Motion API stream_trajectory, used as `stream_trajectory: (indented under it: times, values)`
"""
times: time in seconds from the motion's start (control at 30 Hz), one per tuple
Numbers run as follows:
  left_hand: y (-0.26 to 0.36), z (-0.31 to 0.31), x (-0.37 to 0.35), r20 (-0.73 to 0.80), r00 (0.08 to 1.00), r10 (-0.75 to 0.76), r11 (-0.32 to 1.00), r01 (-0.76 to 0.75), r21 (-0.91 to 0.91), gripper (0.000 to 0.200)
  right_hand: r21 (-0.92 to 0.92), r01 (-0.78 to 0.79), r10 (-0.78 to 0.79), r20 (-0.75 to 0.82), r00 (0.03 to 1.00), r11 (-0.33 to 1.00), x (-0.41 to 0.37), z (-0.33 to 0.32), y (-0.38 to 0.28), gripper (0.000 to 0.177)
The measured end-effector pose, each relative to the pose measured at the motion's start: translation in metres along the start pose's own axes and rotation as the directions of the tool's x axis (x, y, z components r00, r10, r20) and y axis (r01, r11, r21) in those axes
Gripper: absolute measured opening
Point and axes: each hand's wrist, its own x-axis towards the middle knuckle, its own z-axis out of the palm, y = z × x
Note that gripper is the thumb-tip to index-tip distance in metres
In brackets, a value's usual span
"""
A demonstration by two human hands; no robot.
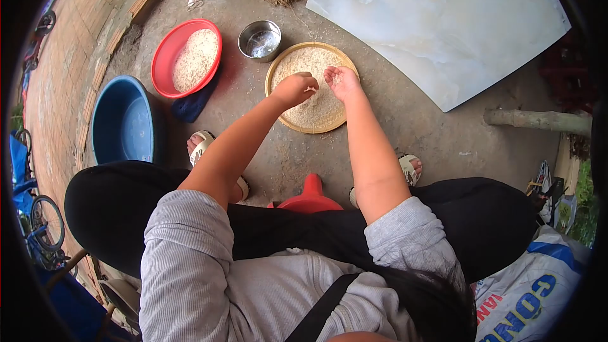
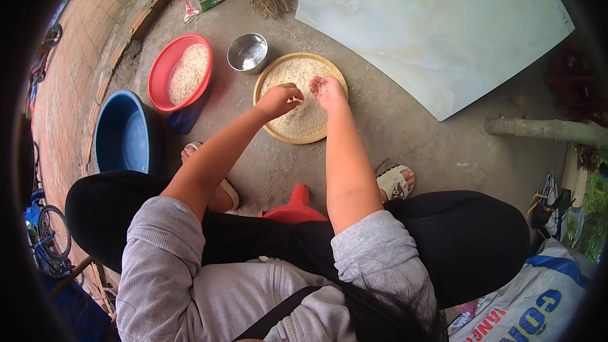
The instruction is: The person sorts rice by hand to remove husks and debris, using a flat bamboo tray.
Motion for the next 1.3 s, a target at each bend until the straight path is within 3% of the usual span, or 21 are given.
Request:
stream_trajectory:
  times: [0.1,0.23,0.37,0.43,0.5,0.57,0.63,0.77,0.97,1.3]
  values:
    - [-0.011,0.017,-0.015,0.123,0.978,0.166,0.985,-0.171,0.031,0.011,0.017,-0.019,0.019,-0.003,1.000,1.000,0.001,-0.006,-0.001,0.026]
    - [-0.016,0.026,-0.019,0.199,0.972,0.124,0.977,-0.155,0.144,0.012,0.015,-0.021,0.021,-0.029,0.999,1.000,0.000,-0.009,0.005,0.025]
    - [0.001,0.003,0.004,-0.023,0.997,-0.074,0.997,0.074,-0.013,0.010,-0.073,-0.040,0.040,0.002,0.999,0.997,-0.006,0.003,0.005,0.024]
    - [0.008,-0.002,0.015,-0.033,0.997,-0.076,0.972,0.066,-0.224,0.012,-0.109,-0.052,0.054,0.014,0.998,0.993,-0.003,0.002,0.009,0.024]
    - [0.014,-0.003,0.021,-0.075,0.996,-0.041,0.974,0.024,-0.224,0.013,-0.190,-0.097,0.119,0.111,0.987,0.977,-0.004,0.003,0.010,0.023]
    - [0.015,-0.004,0.022,-0.118,0.993,-0.006,0.974,-0.022,-0.227,0.014,-0.161,-0.105,0.123,0.102,0.987,0.981,-0.009,0.007,0.015,0.023]
    - [0.006,-0.006,0.019,-0.271,0.936,-0.227,0.970,0.193,-0.145,0.015,-0.080,-0.115,0.122,0.088,0.989,0.990,-0.007,0.006,0.017,0.024]
    - [-0.033,-0.011,0.003,-0.385,0.857,-0.342,0.938,0.335,-0.086,0.017,-0.088,-0.122,0.126,0.039,0.991,0.989,-0.006,-0.002,0.011,0.024]
    - [-0.055,-0.011,-0.003,-0.399,0.818,-0.413,0.898,0.440,-0.028,0.027,-0.045,-0.082,0.080,-0.050,0.996,0.996,-0.009,-0.010,0.012,0.026]
    - [-0.040,0.010,0.045,-0.373,0.852,-0.367,0.888,0.440,0.132,0.036,-0.098,-0.069,0.068,-0.018,0.998,0.993,-0.010,-0.014,0.013,0.029]
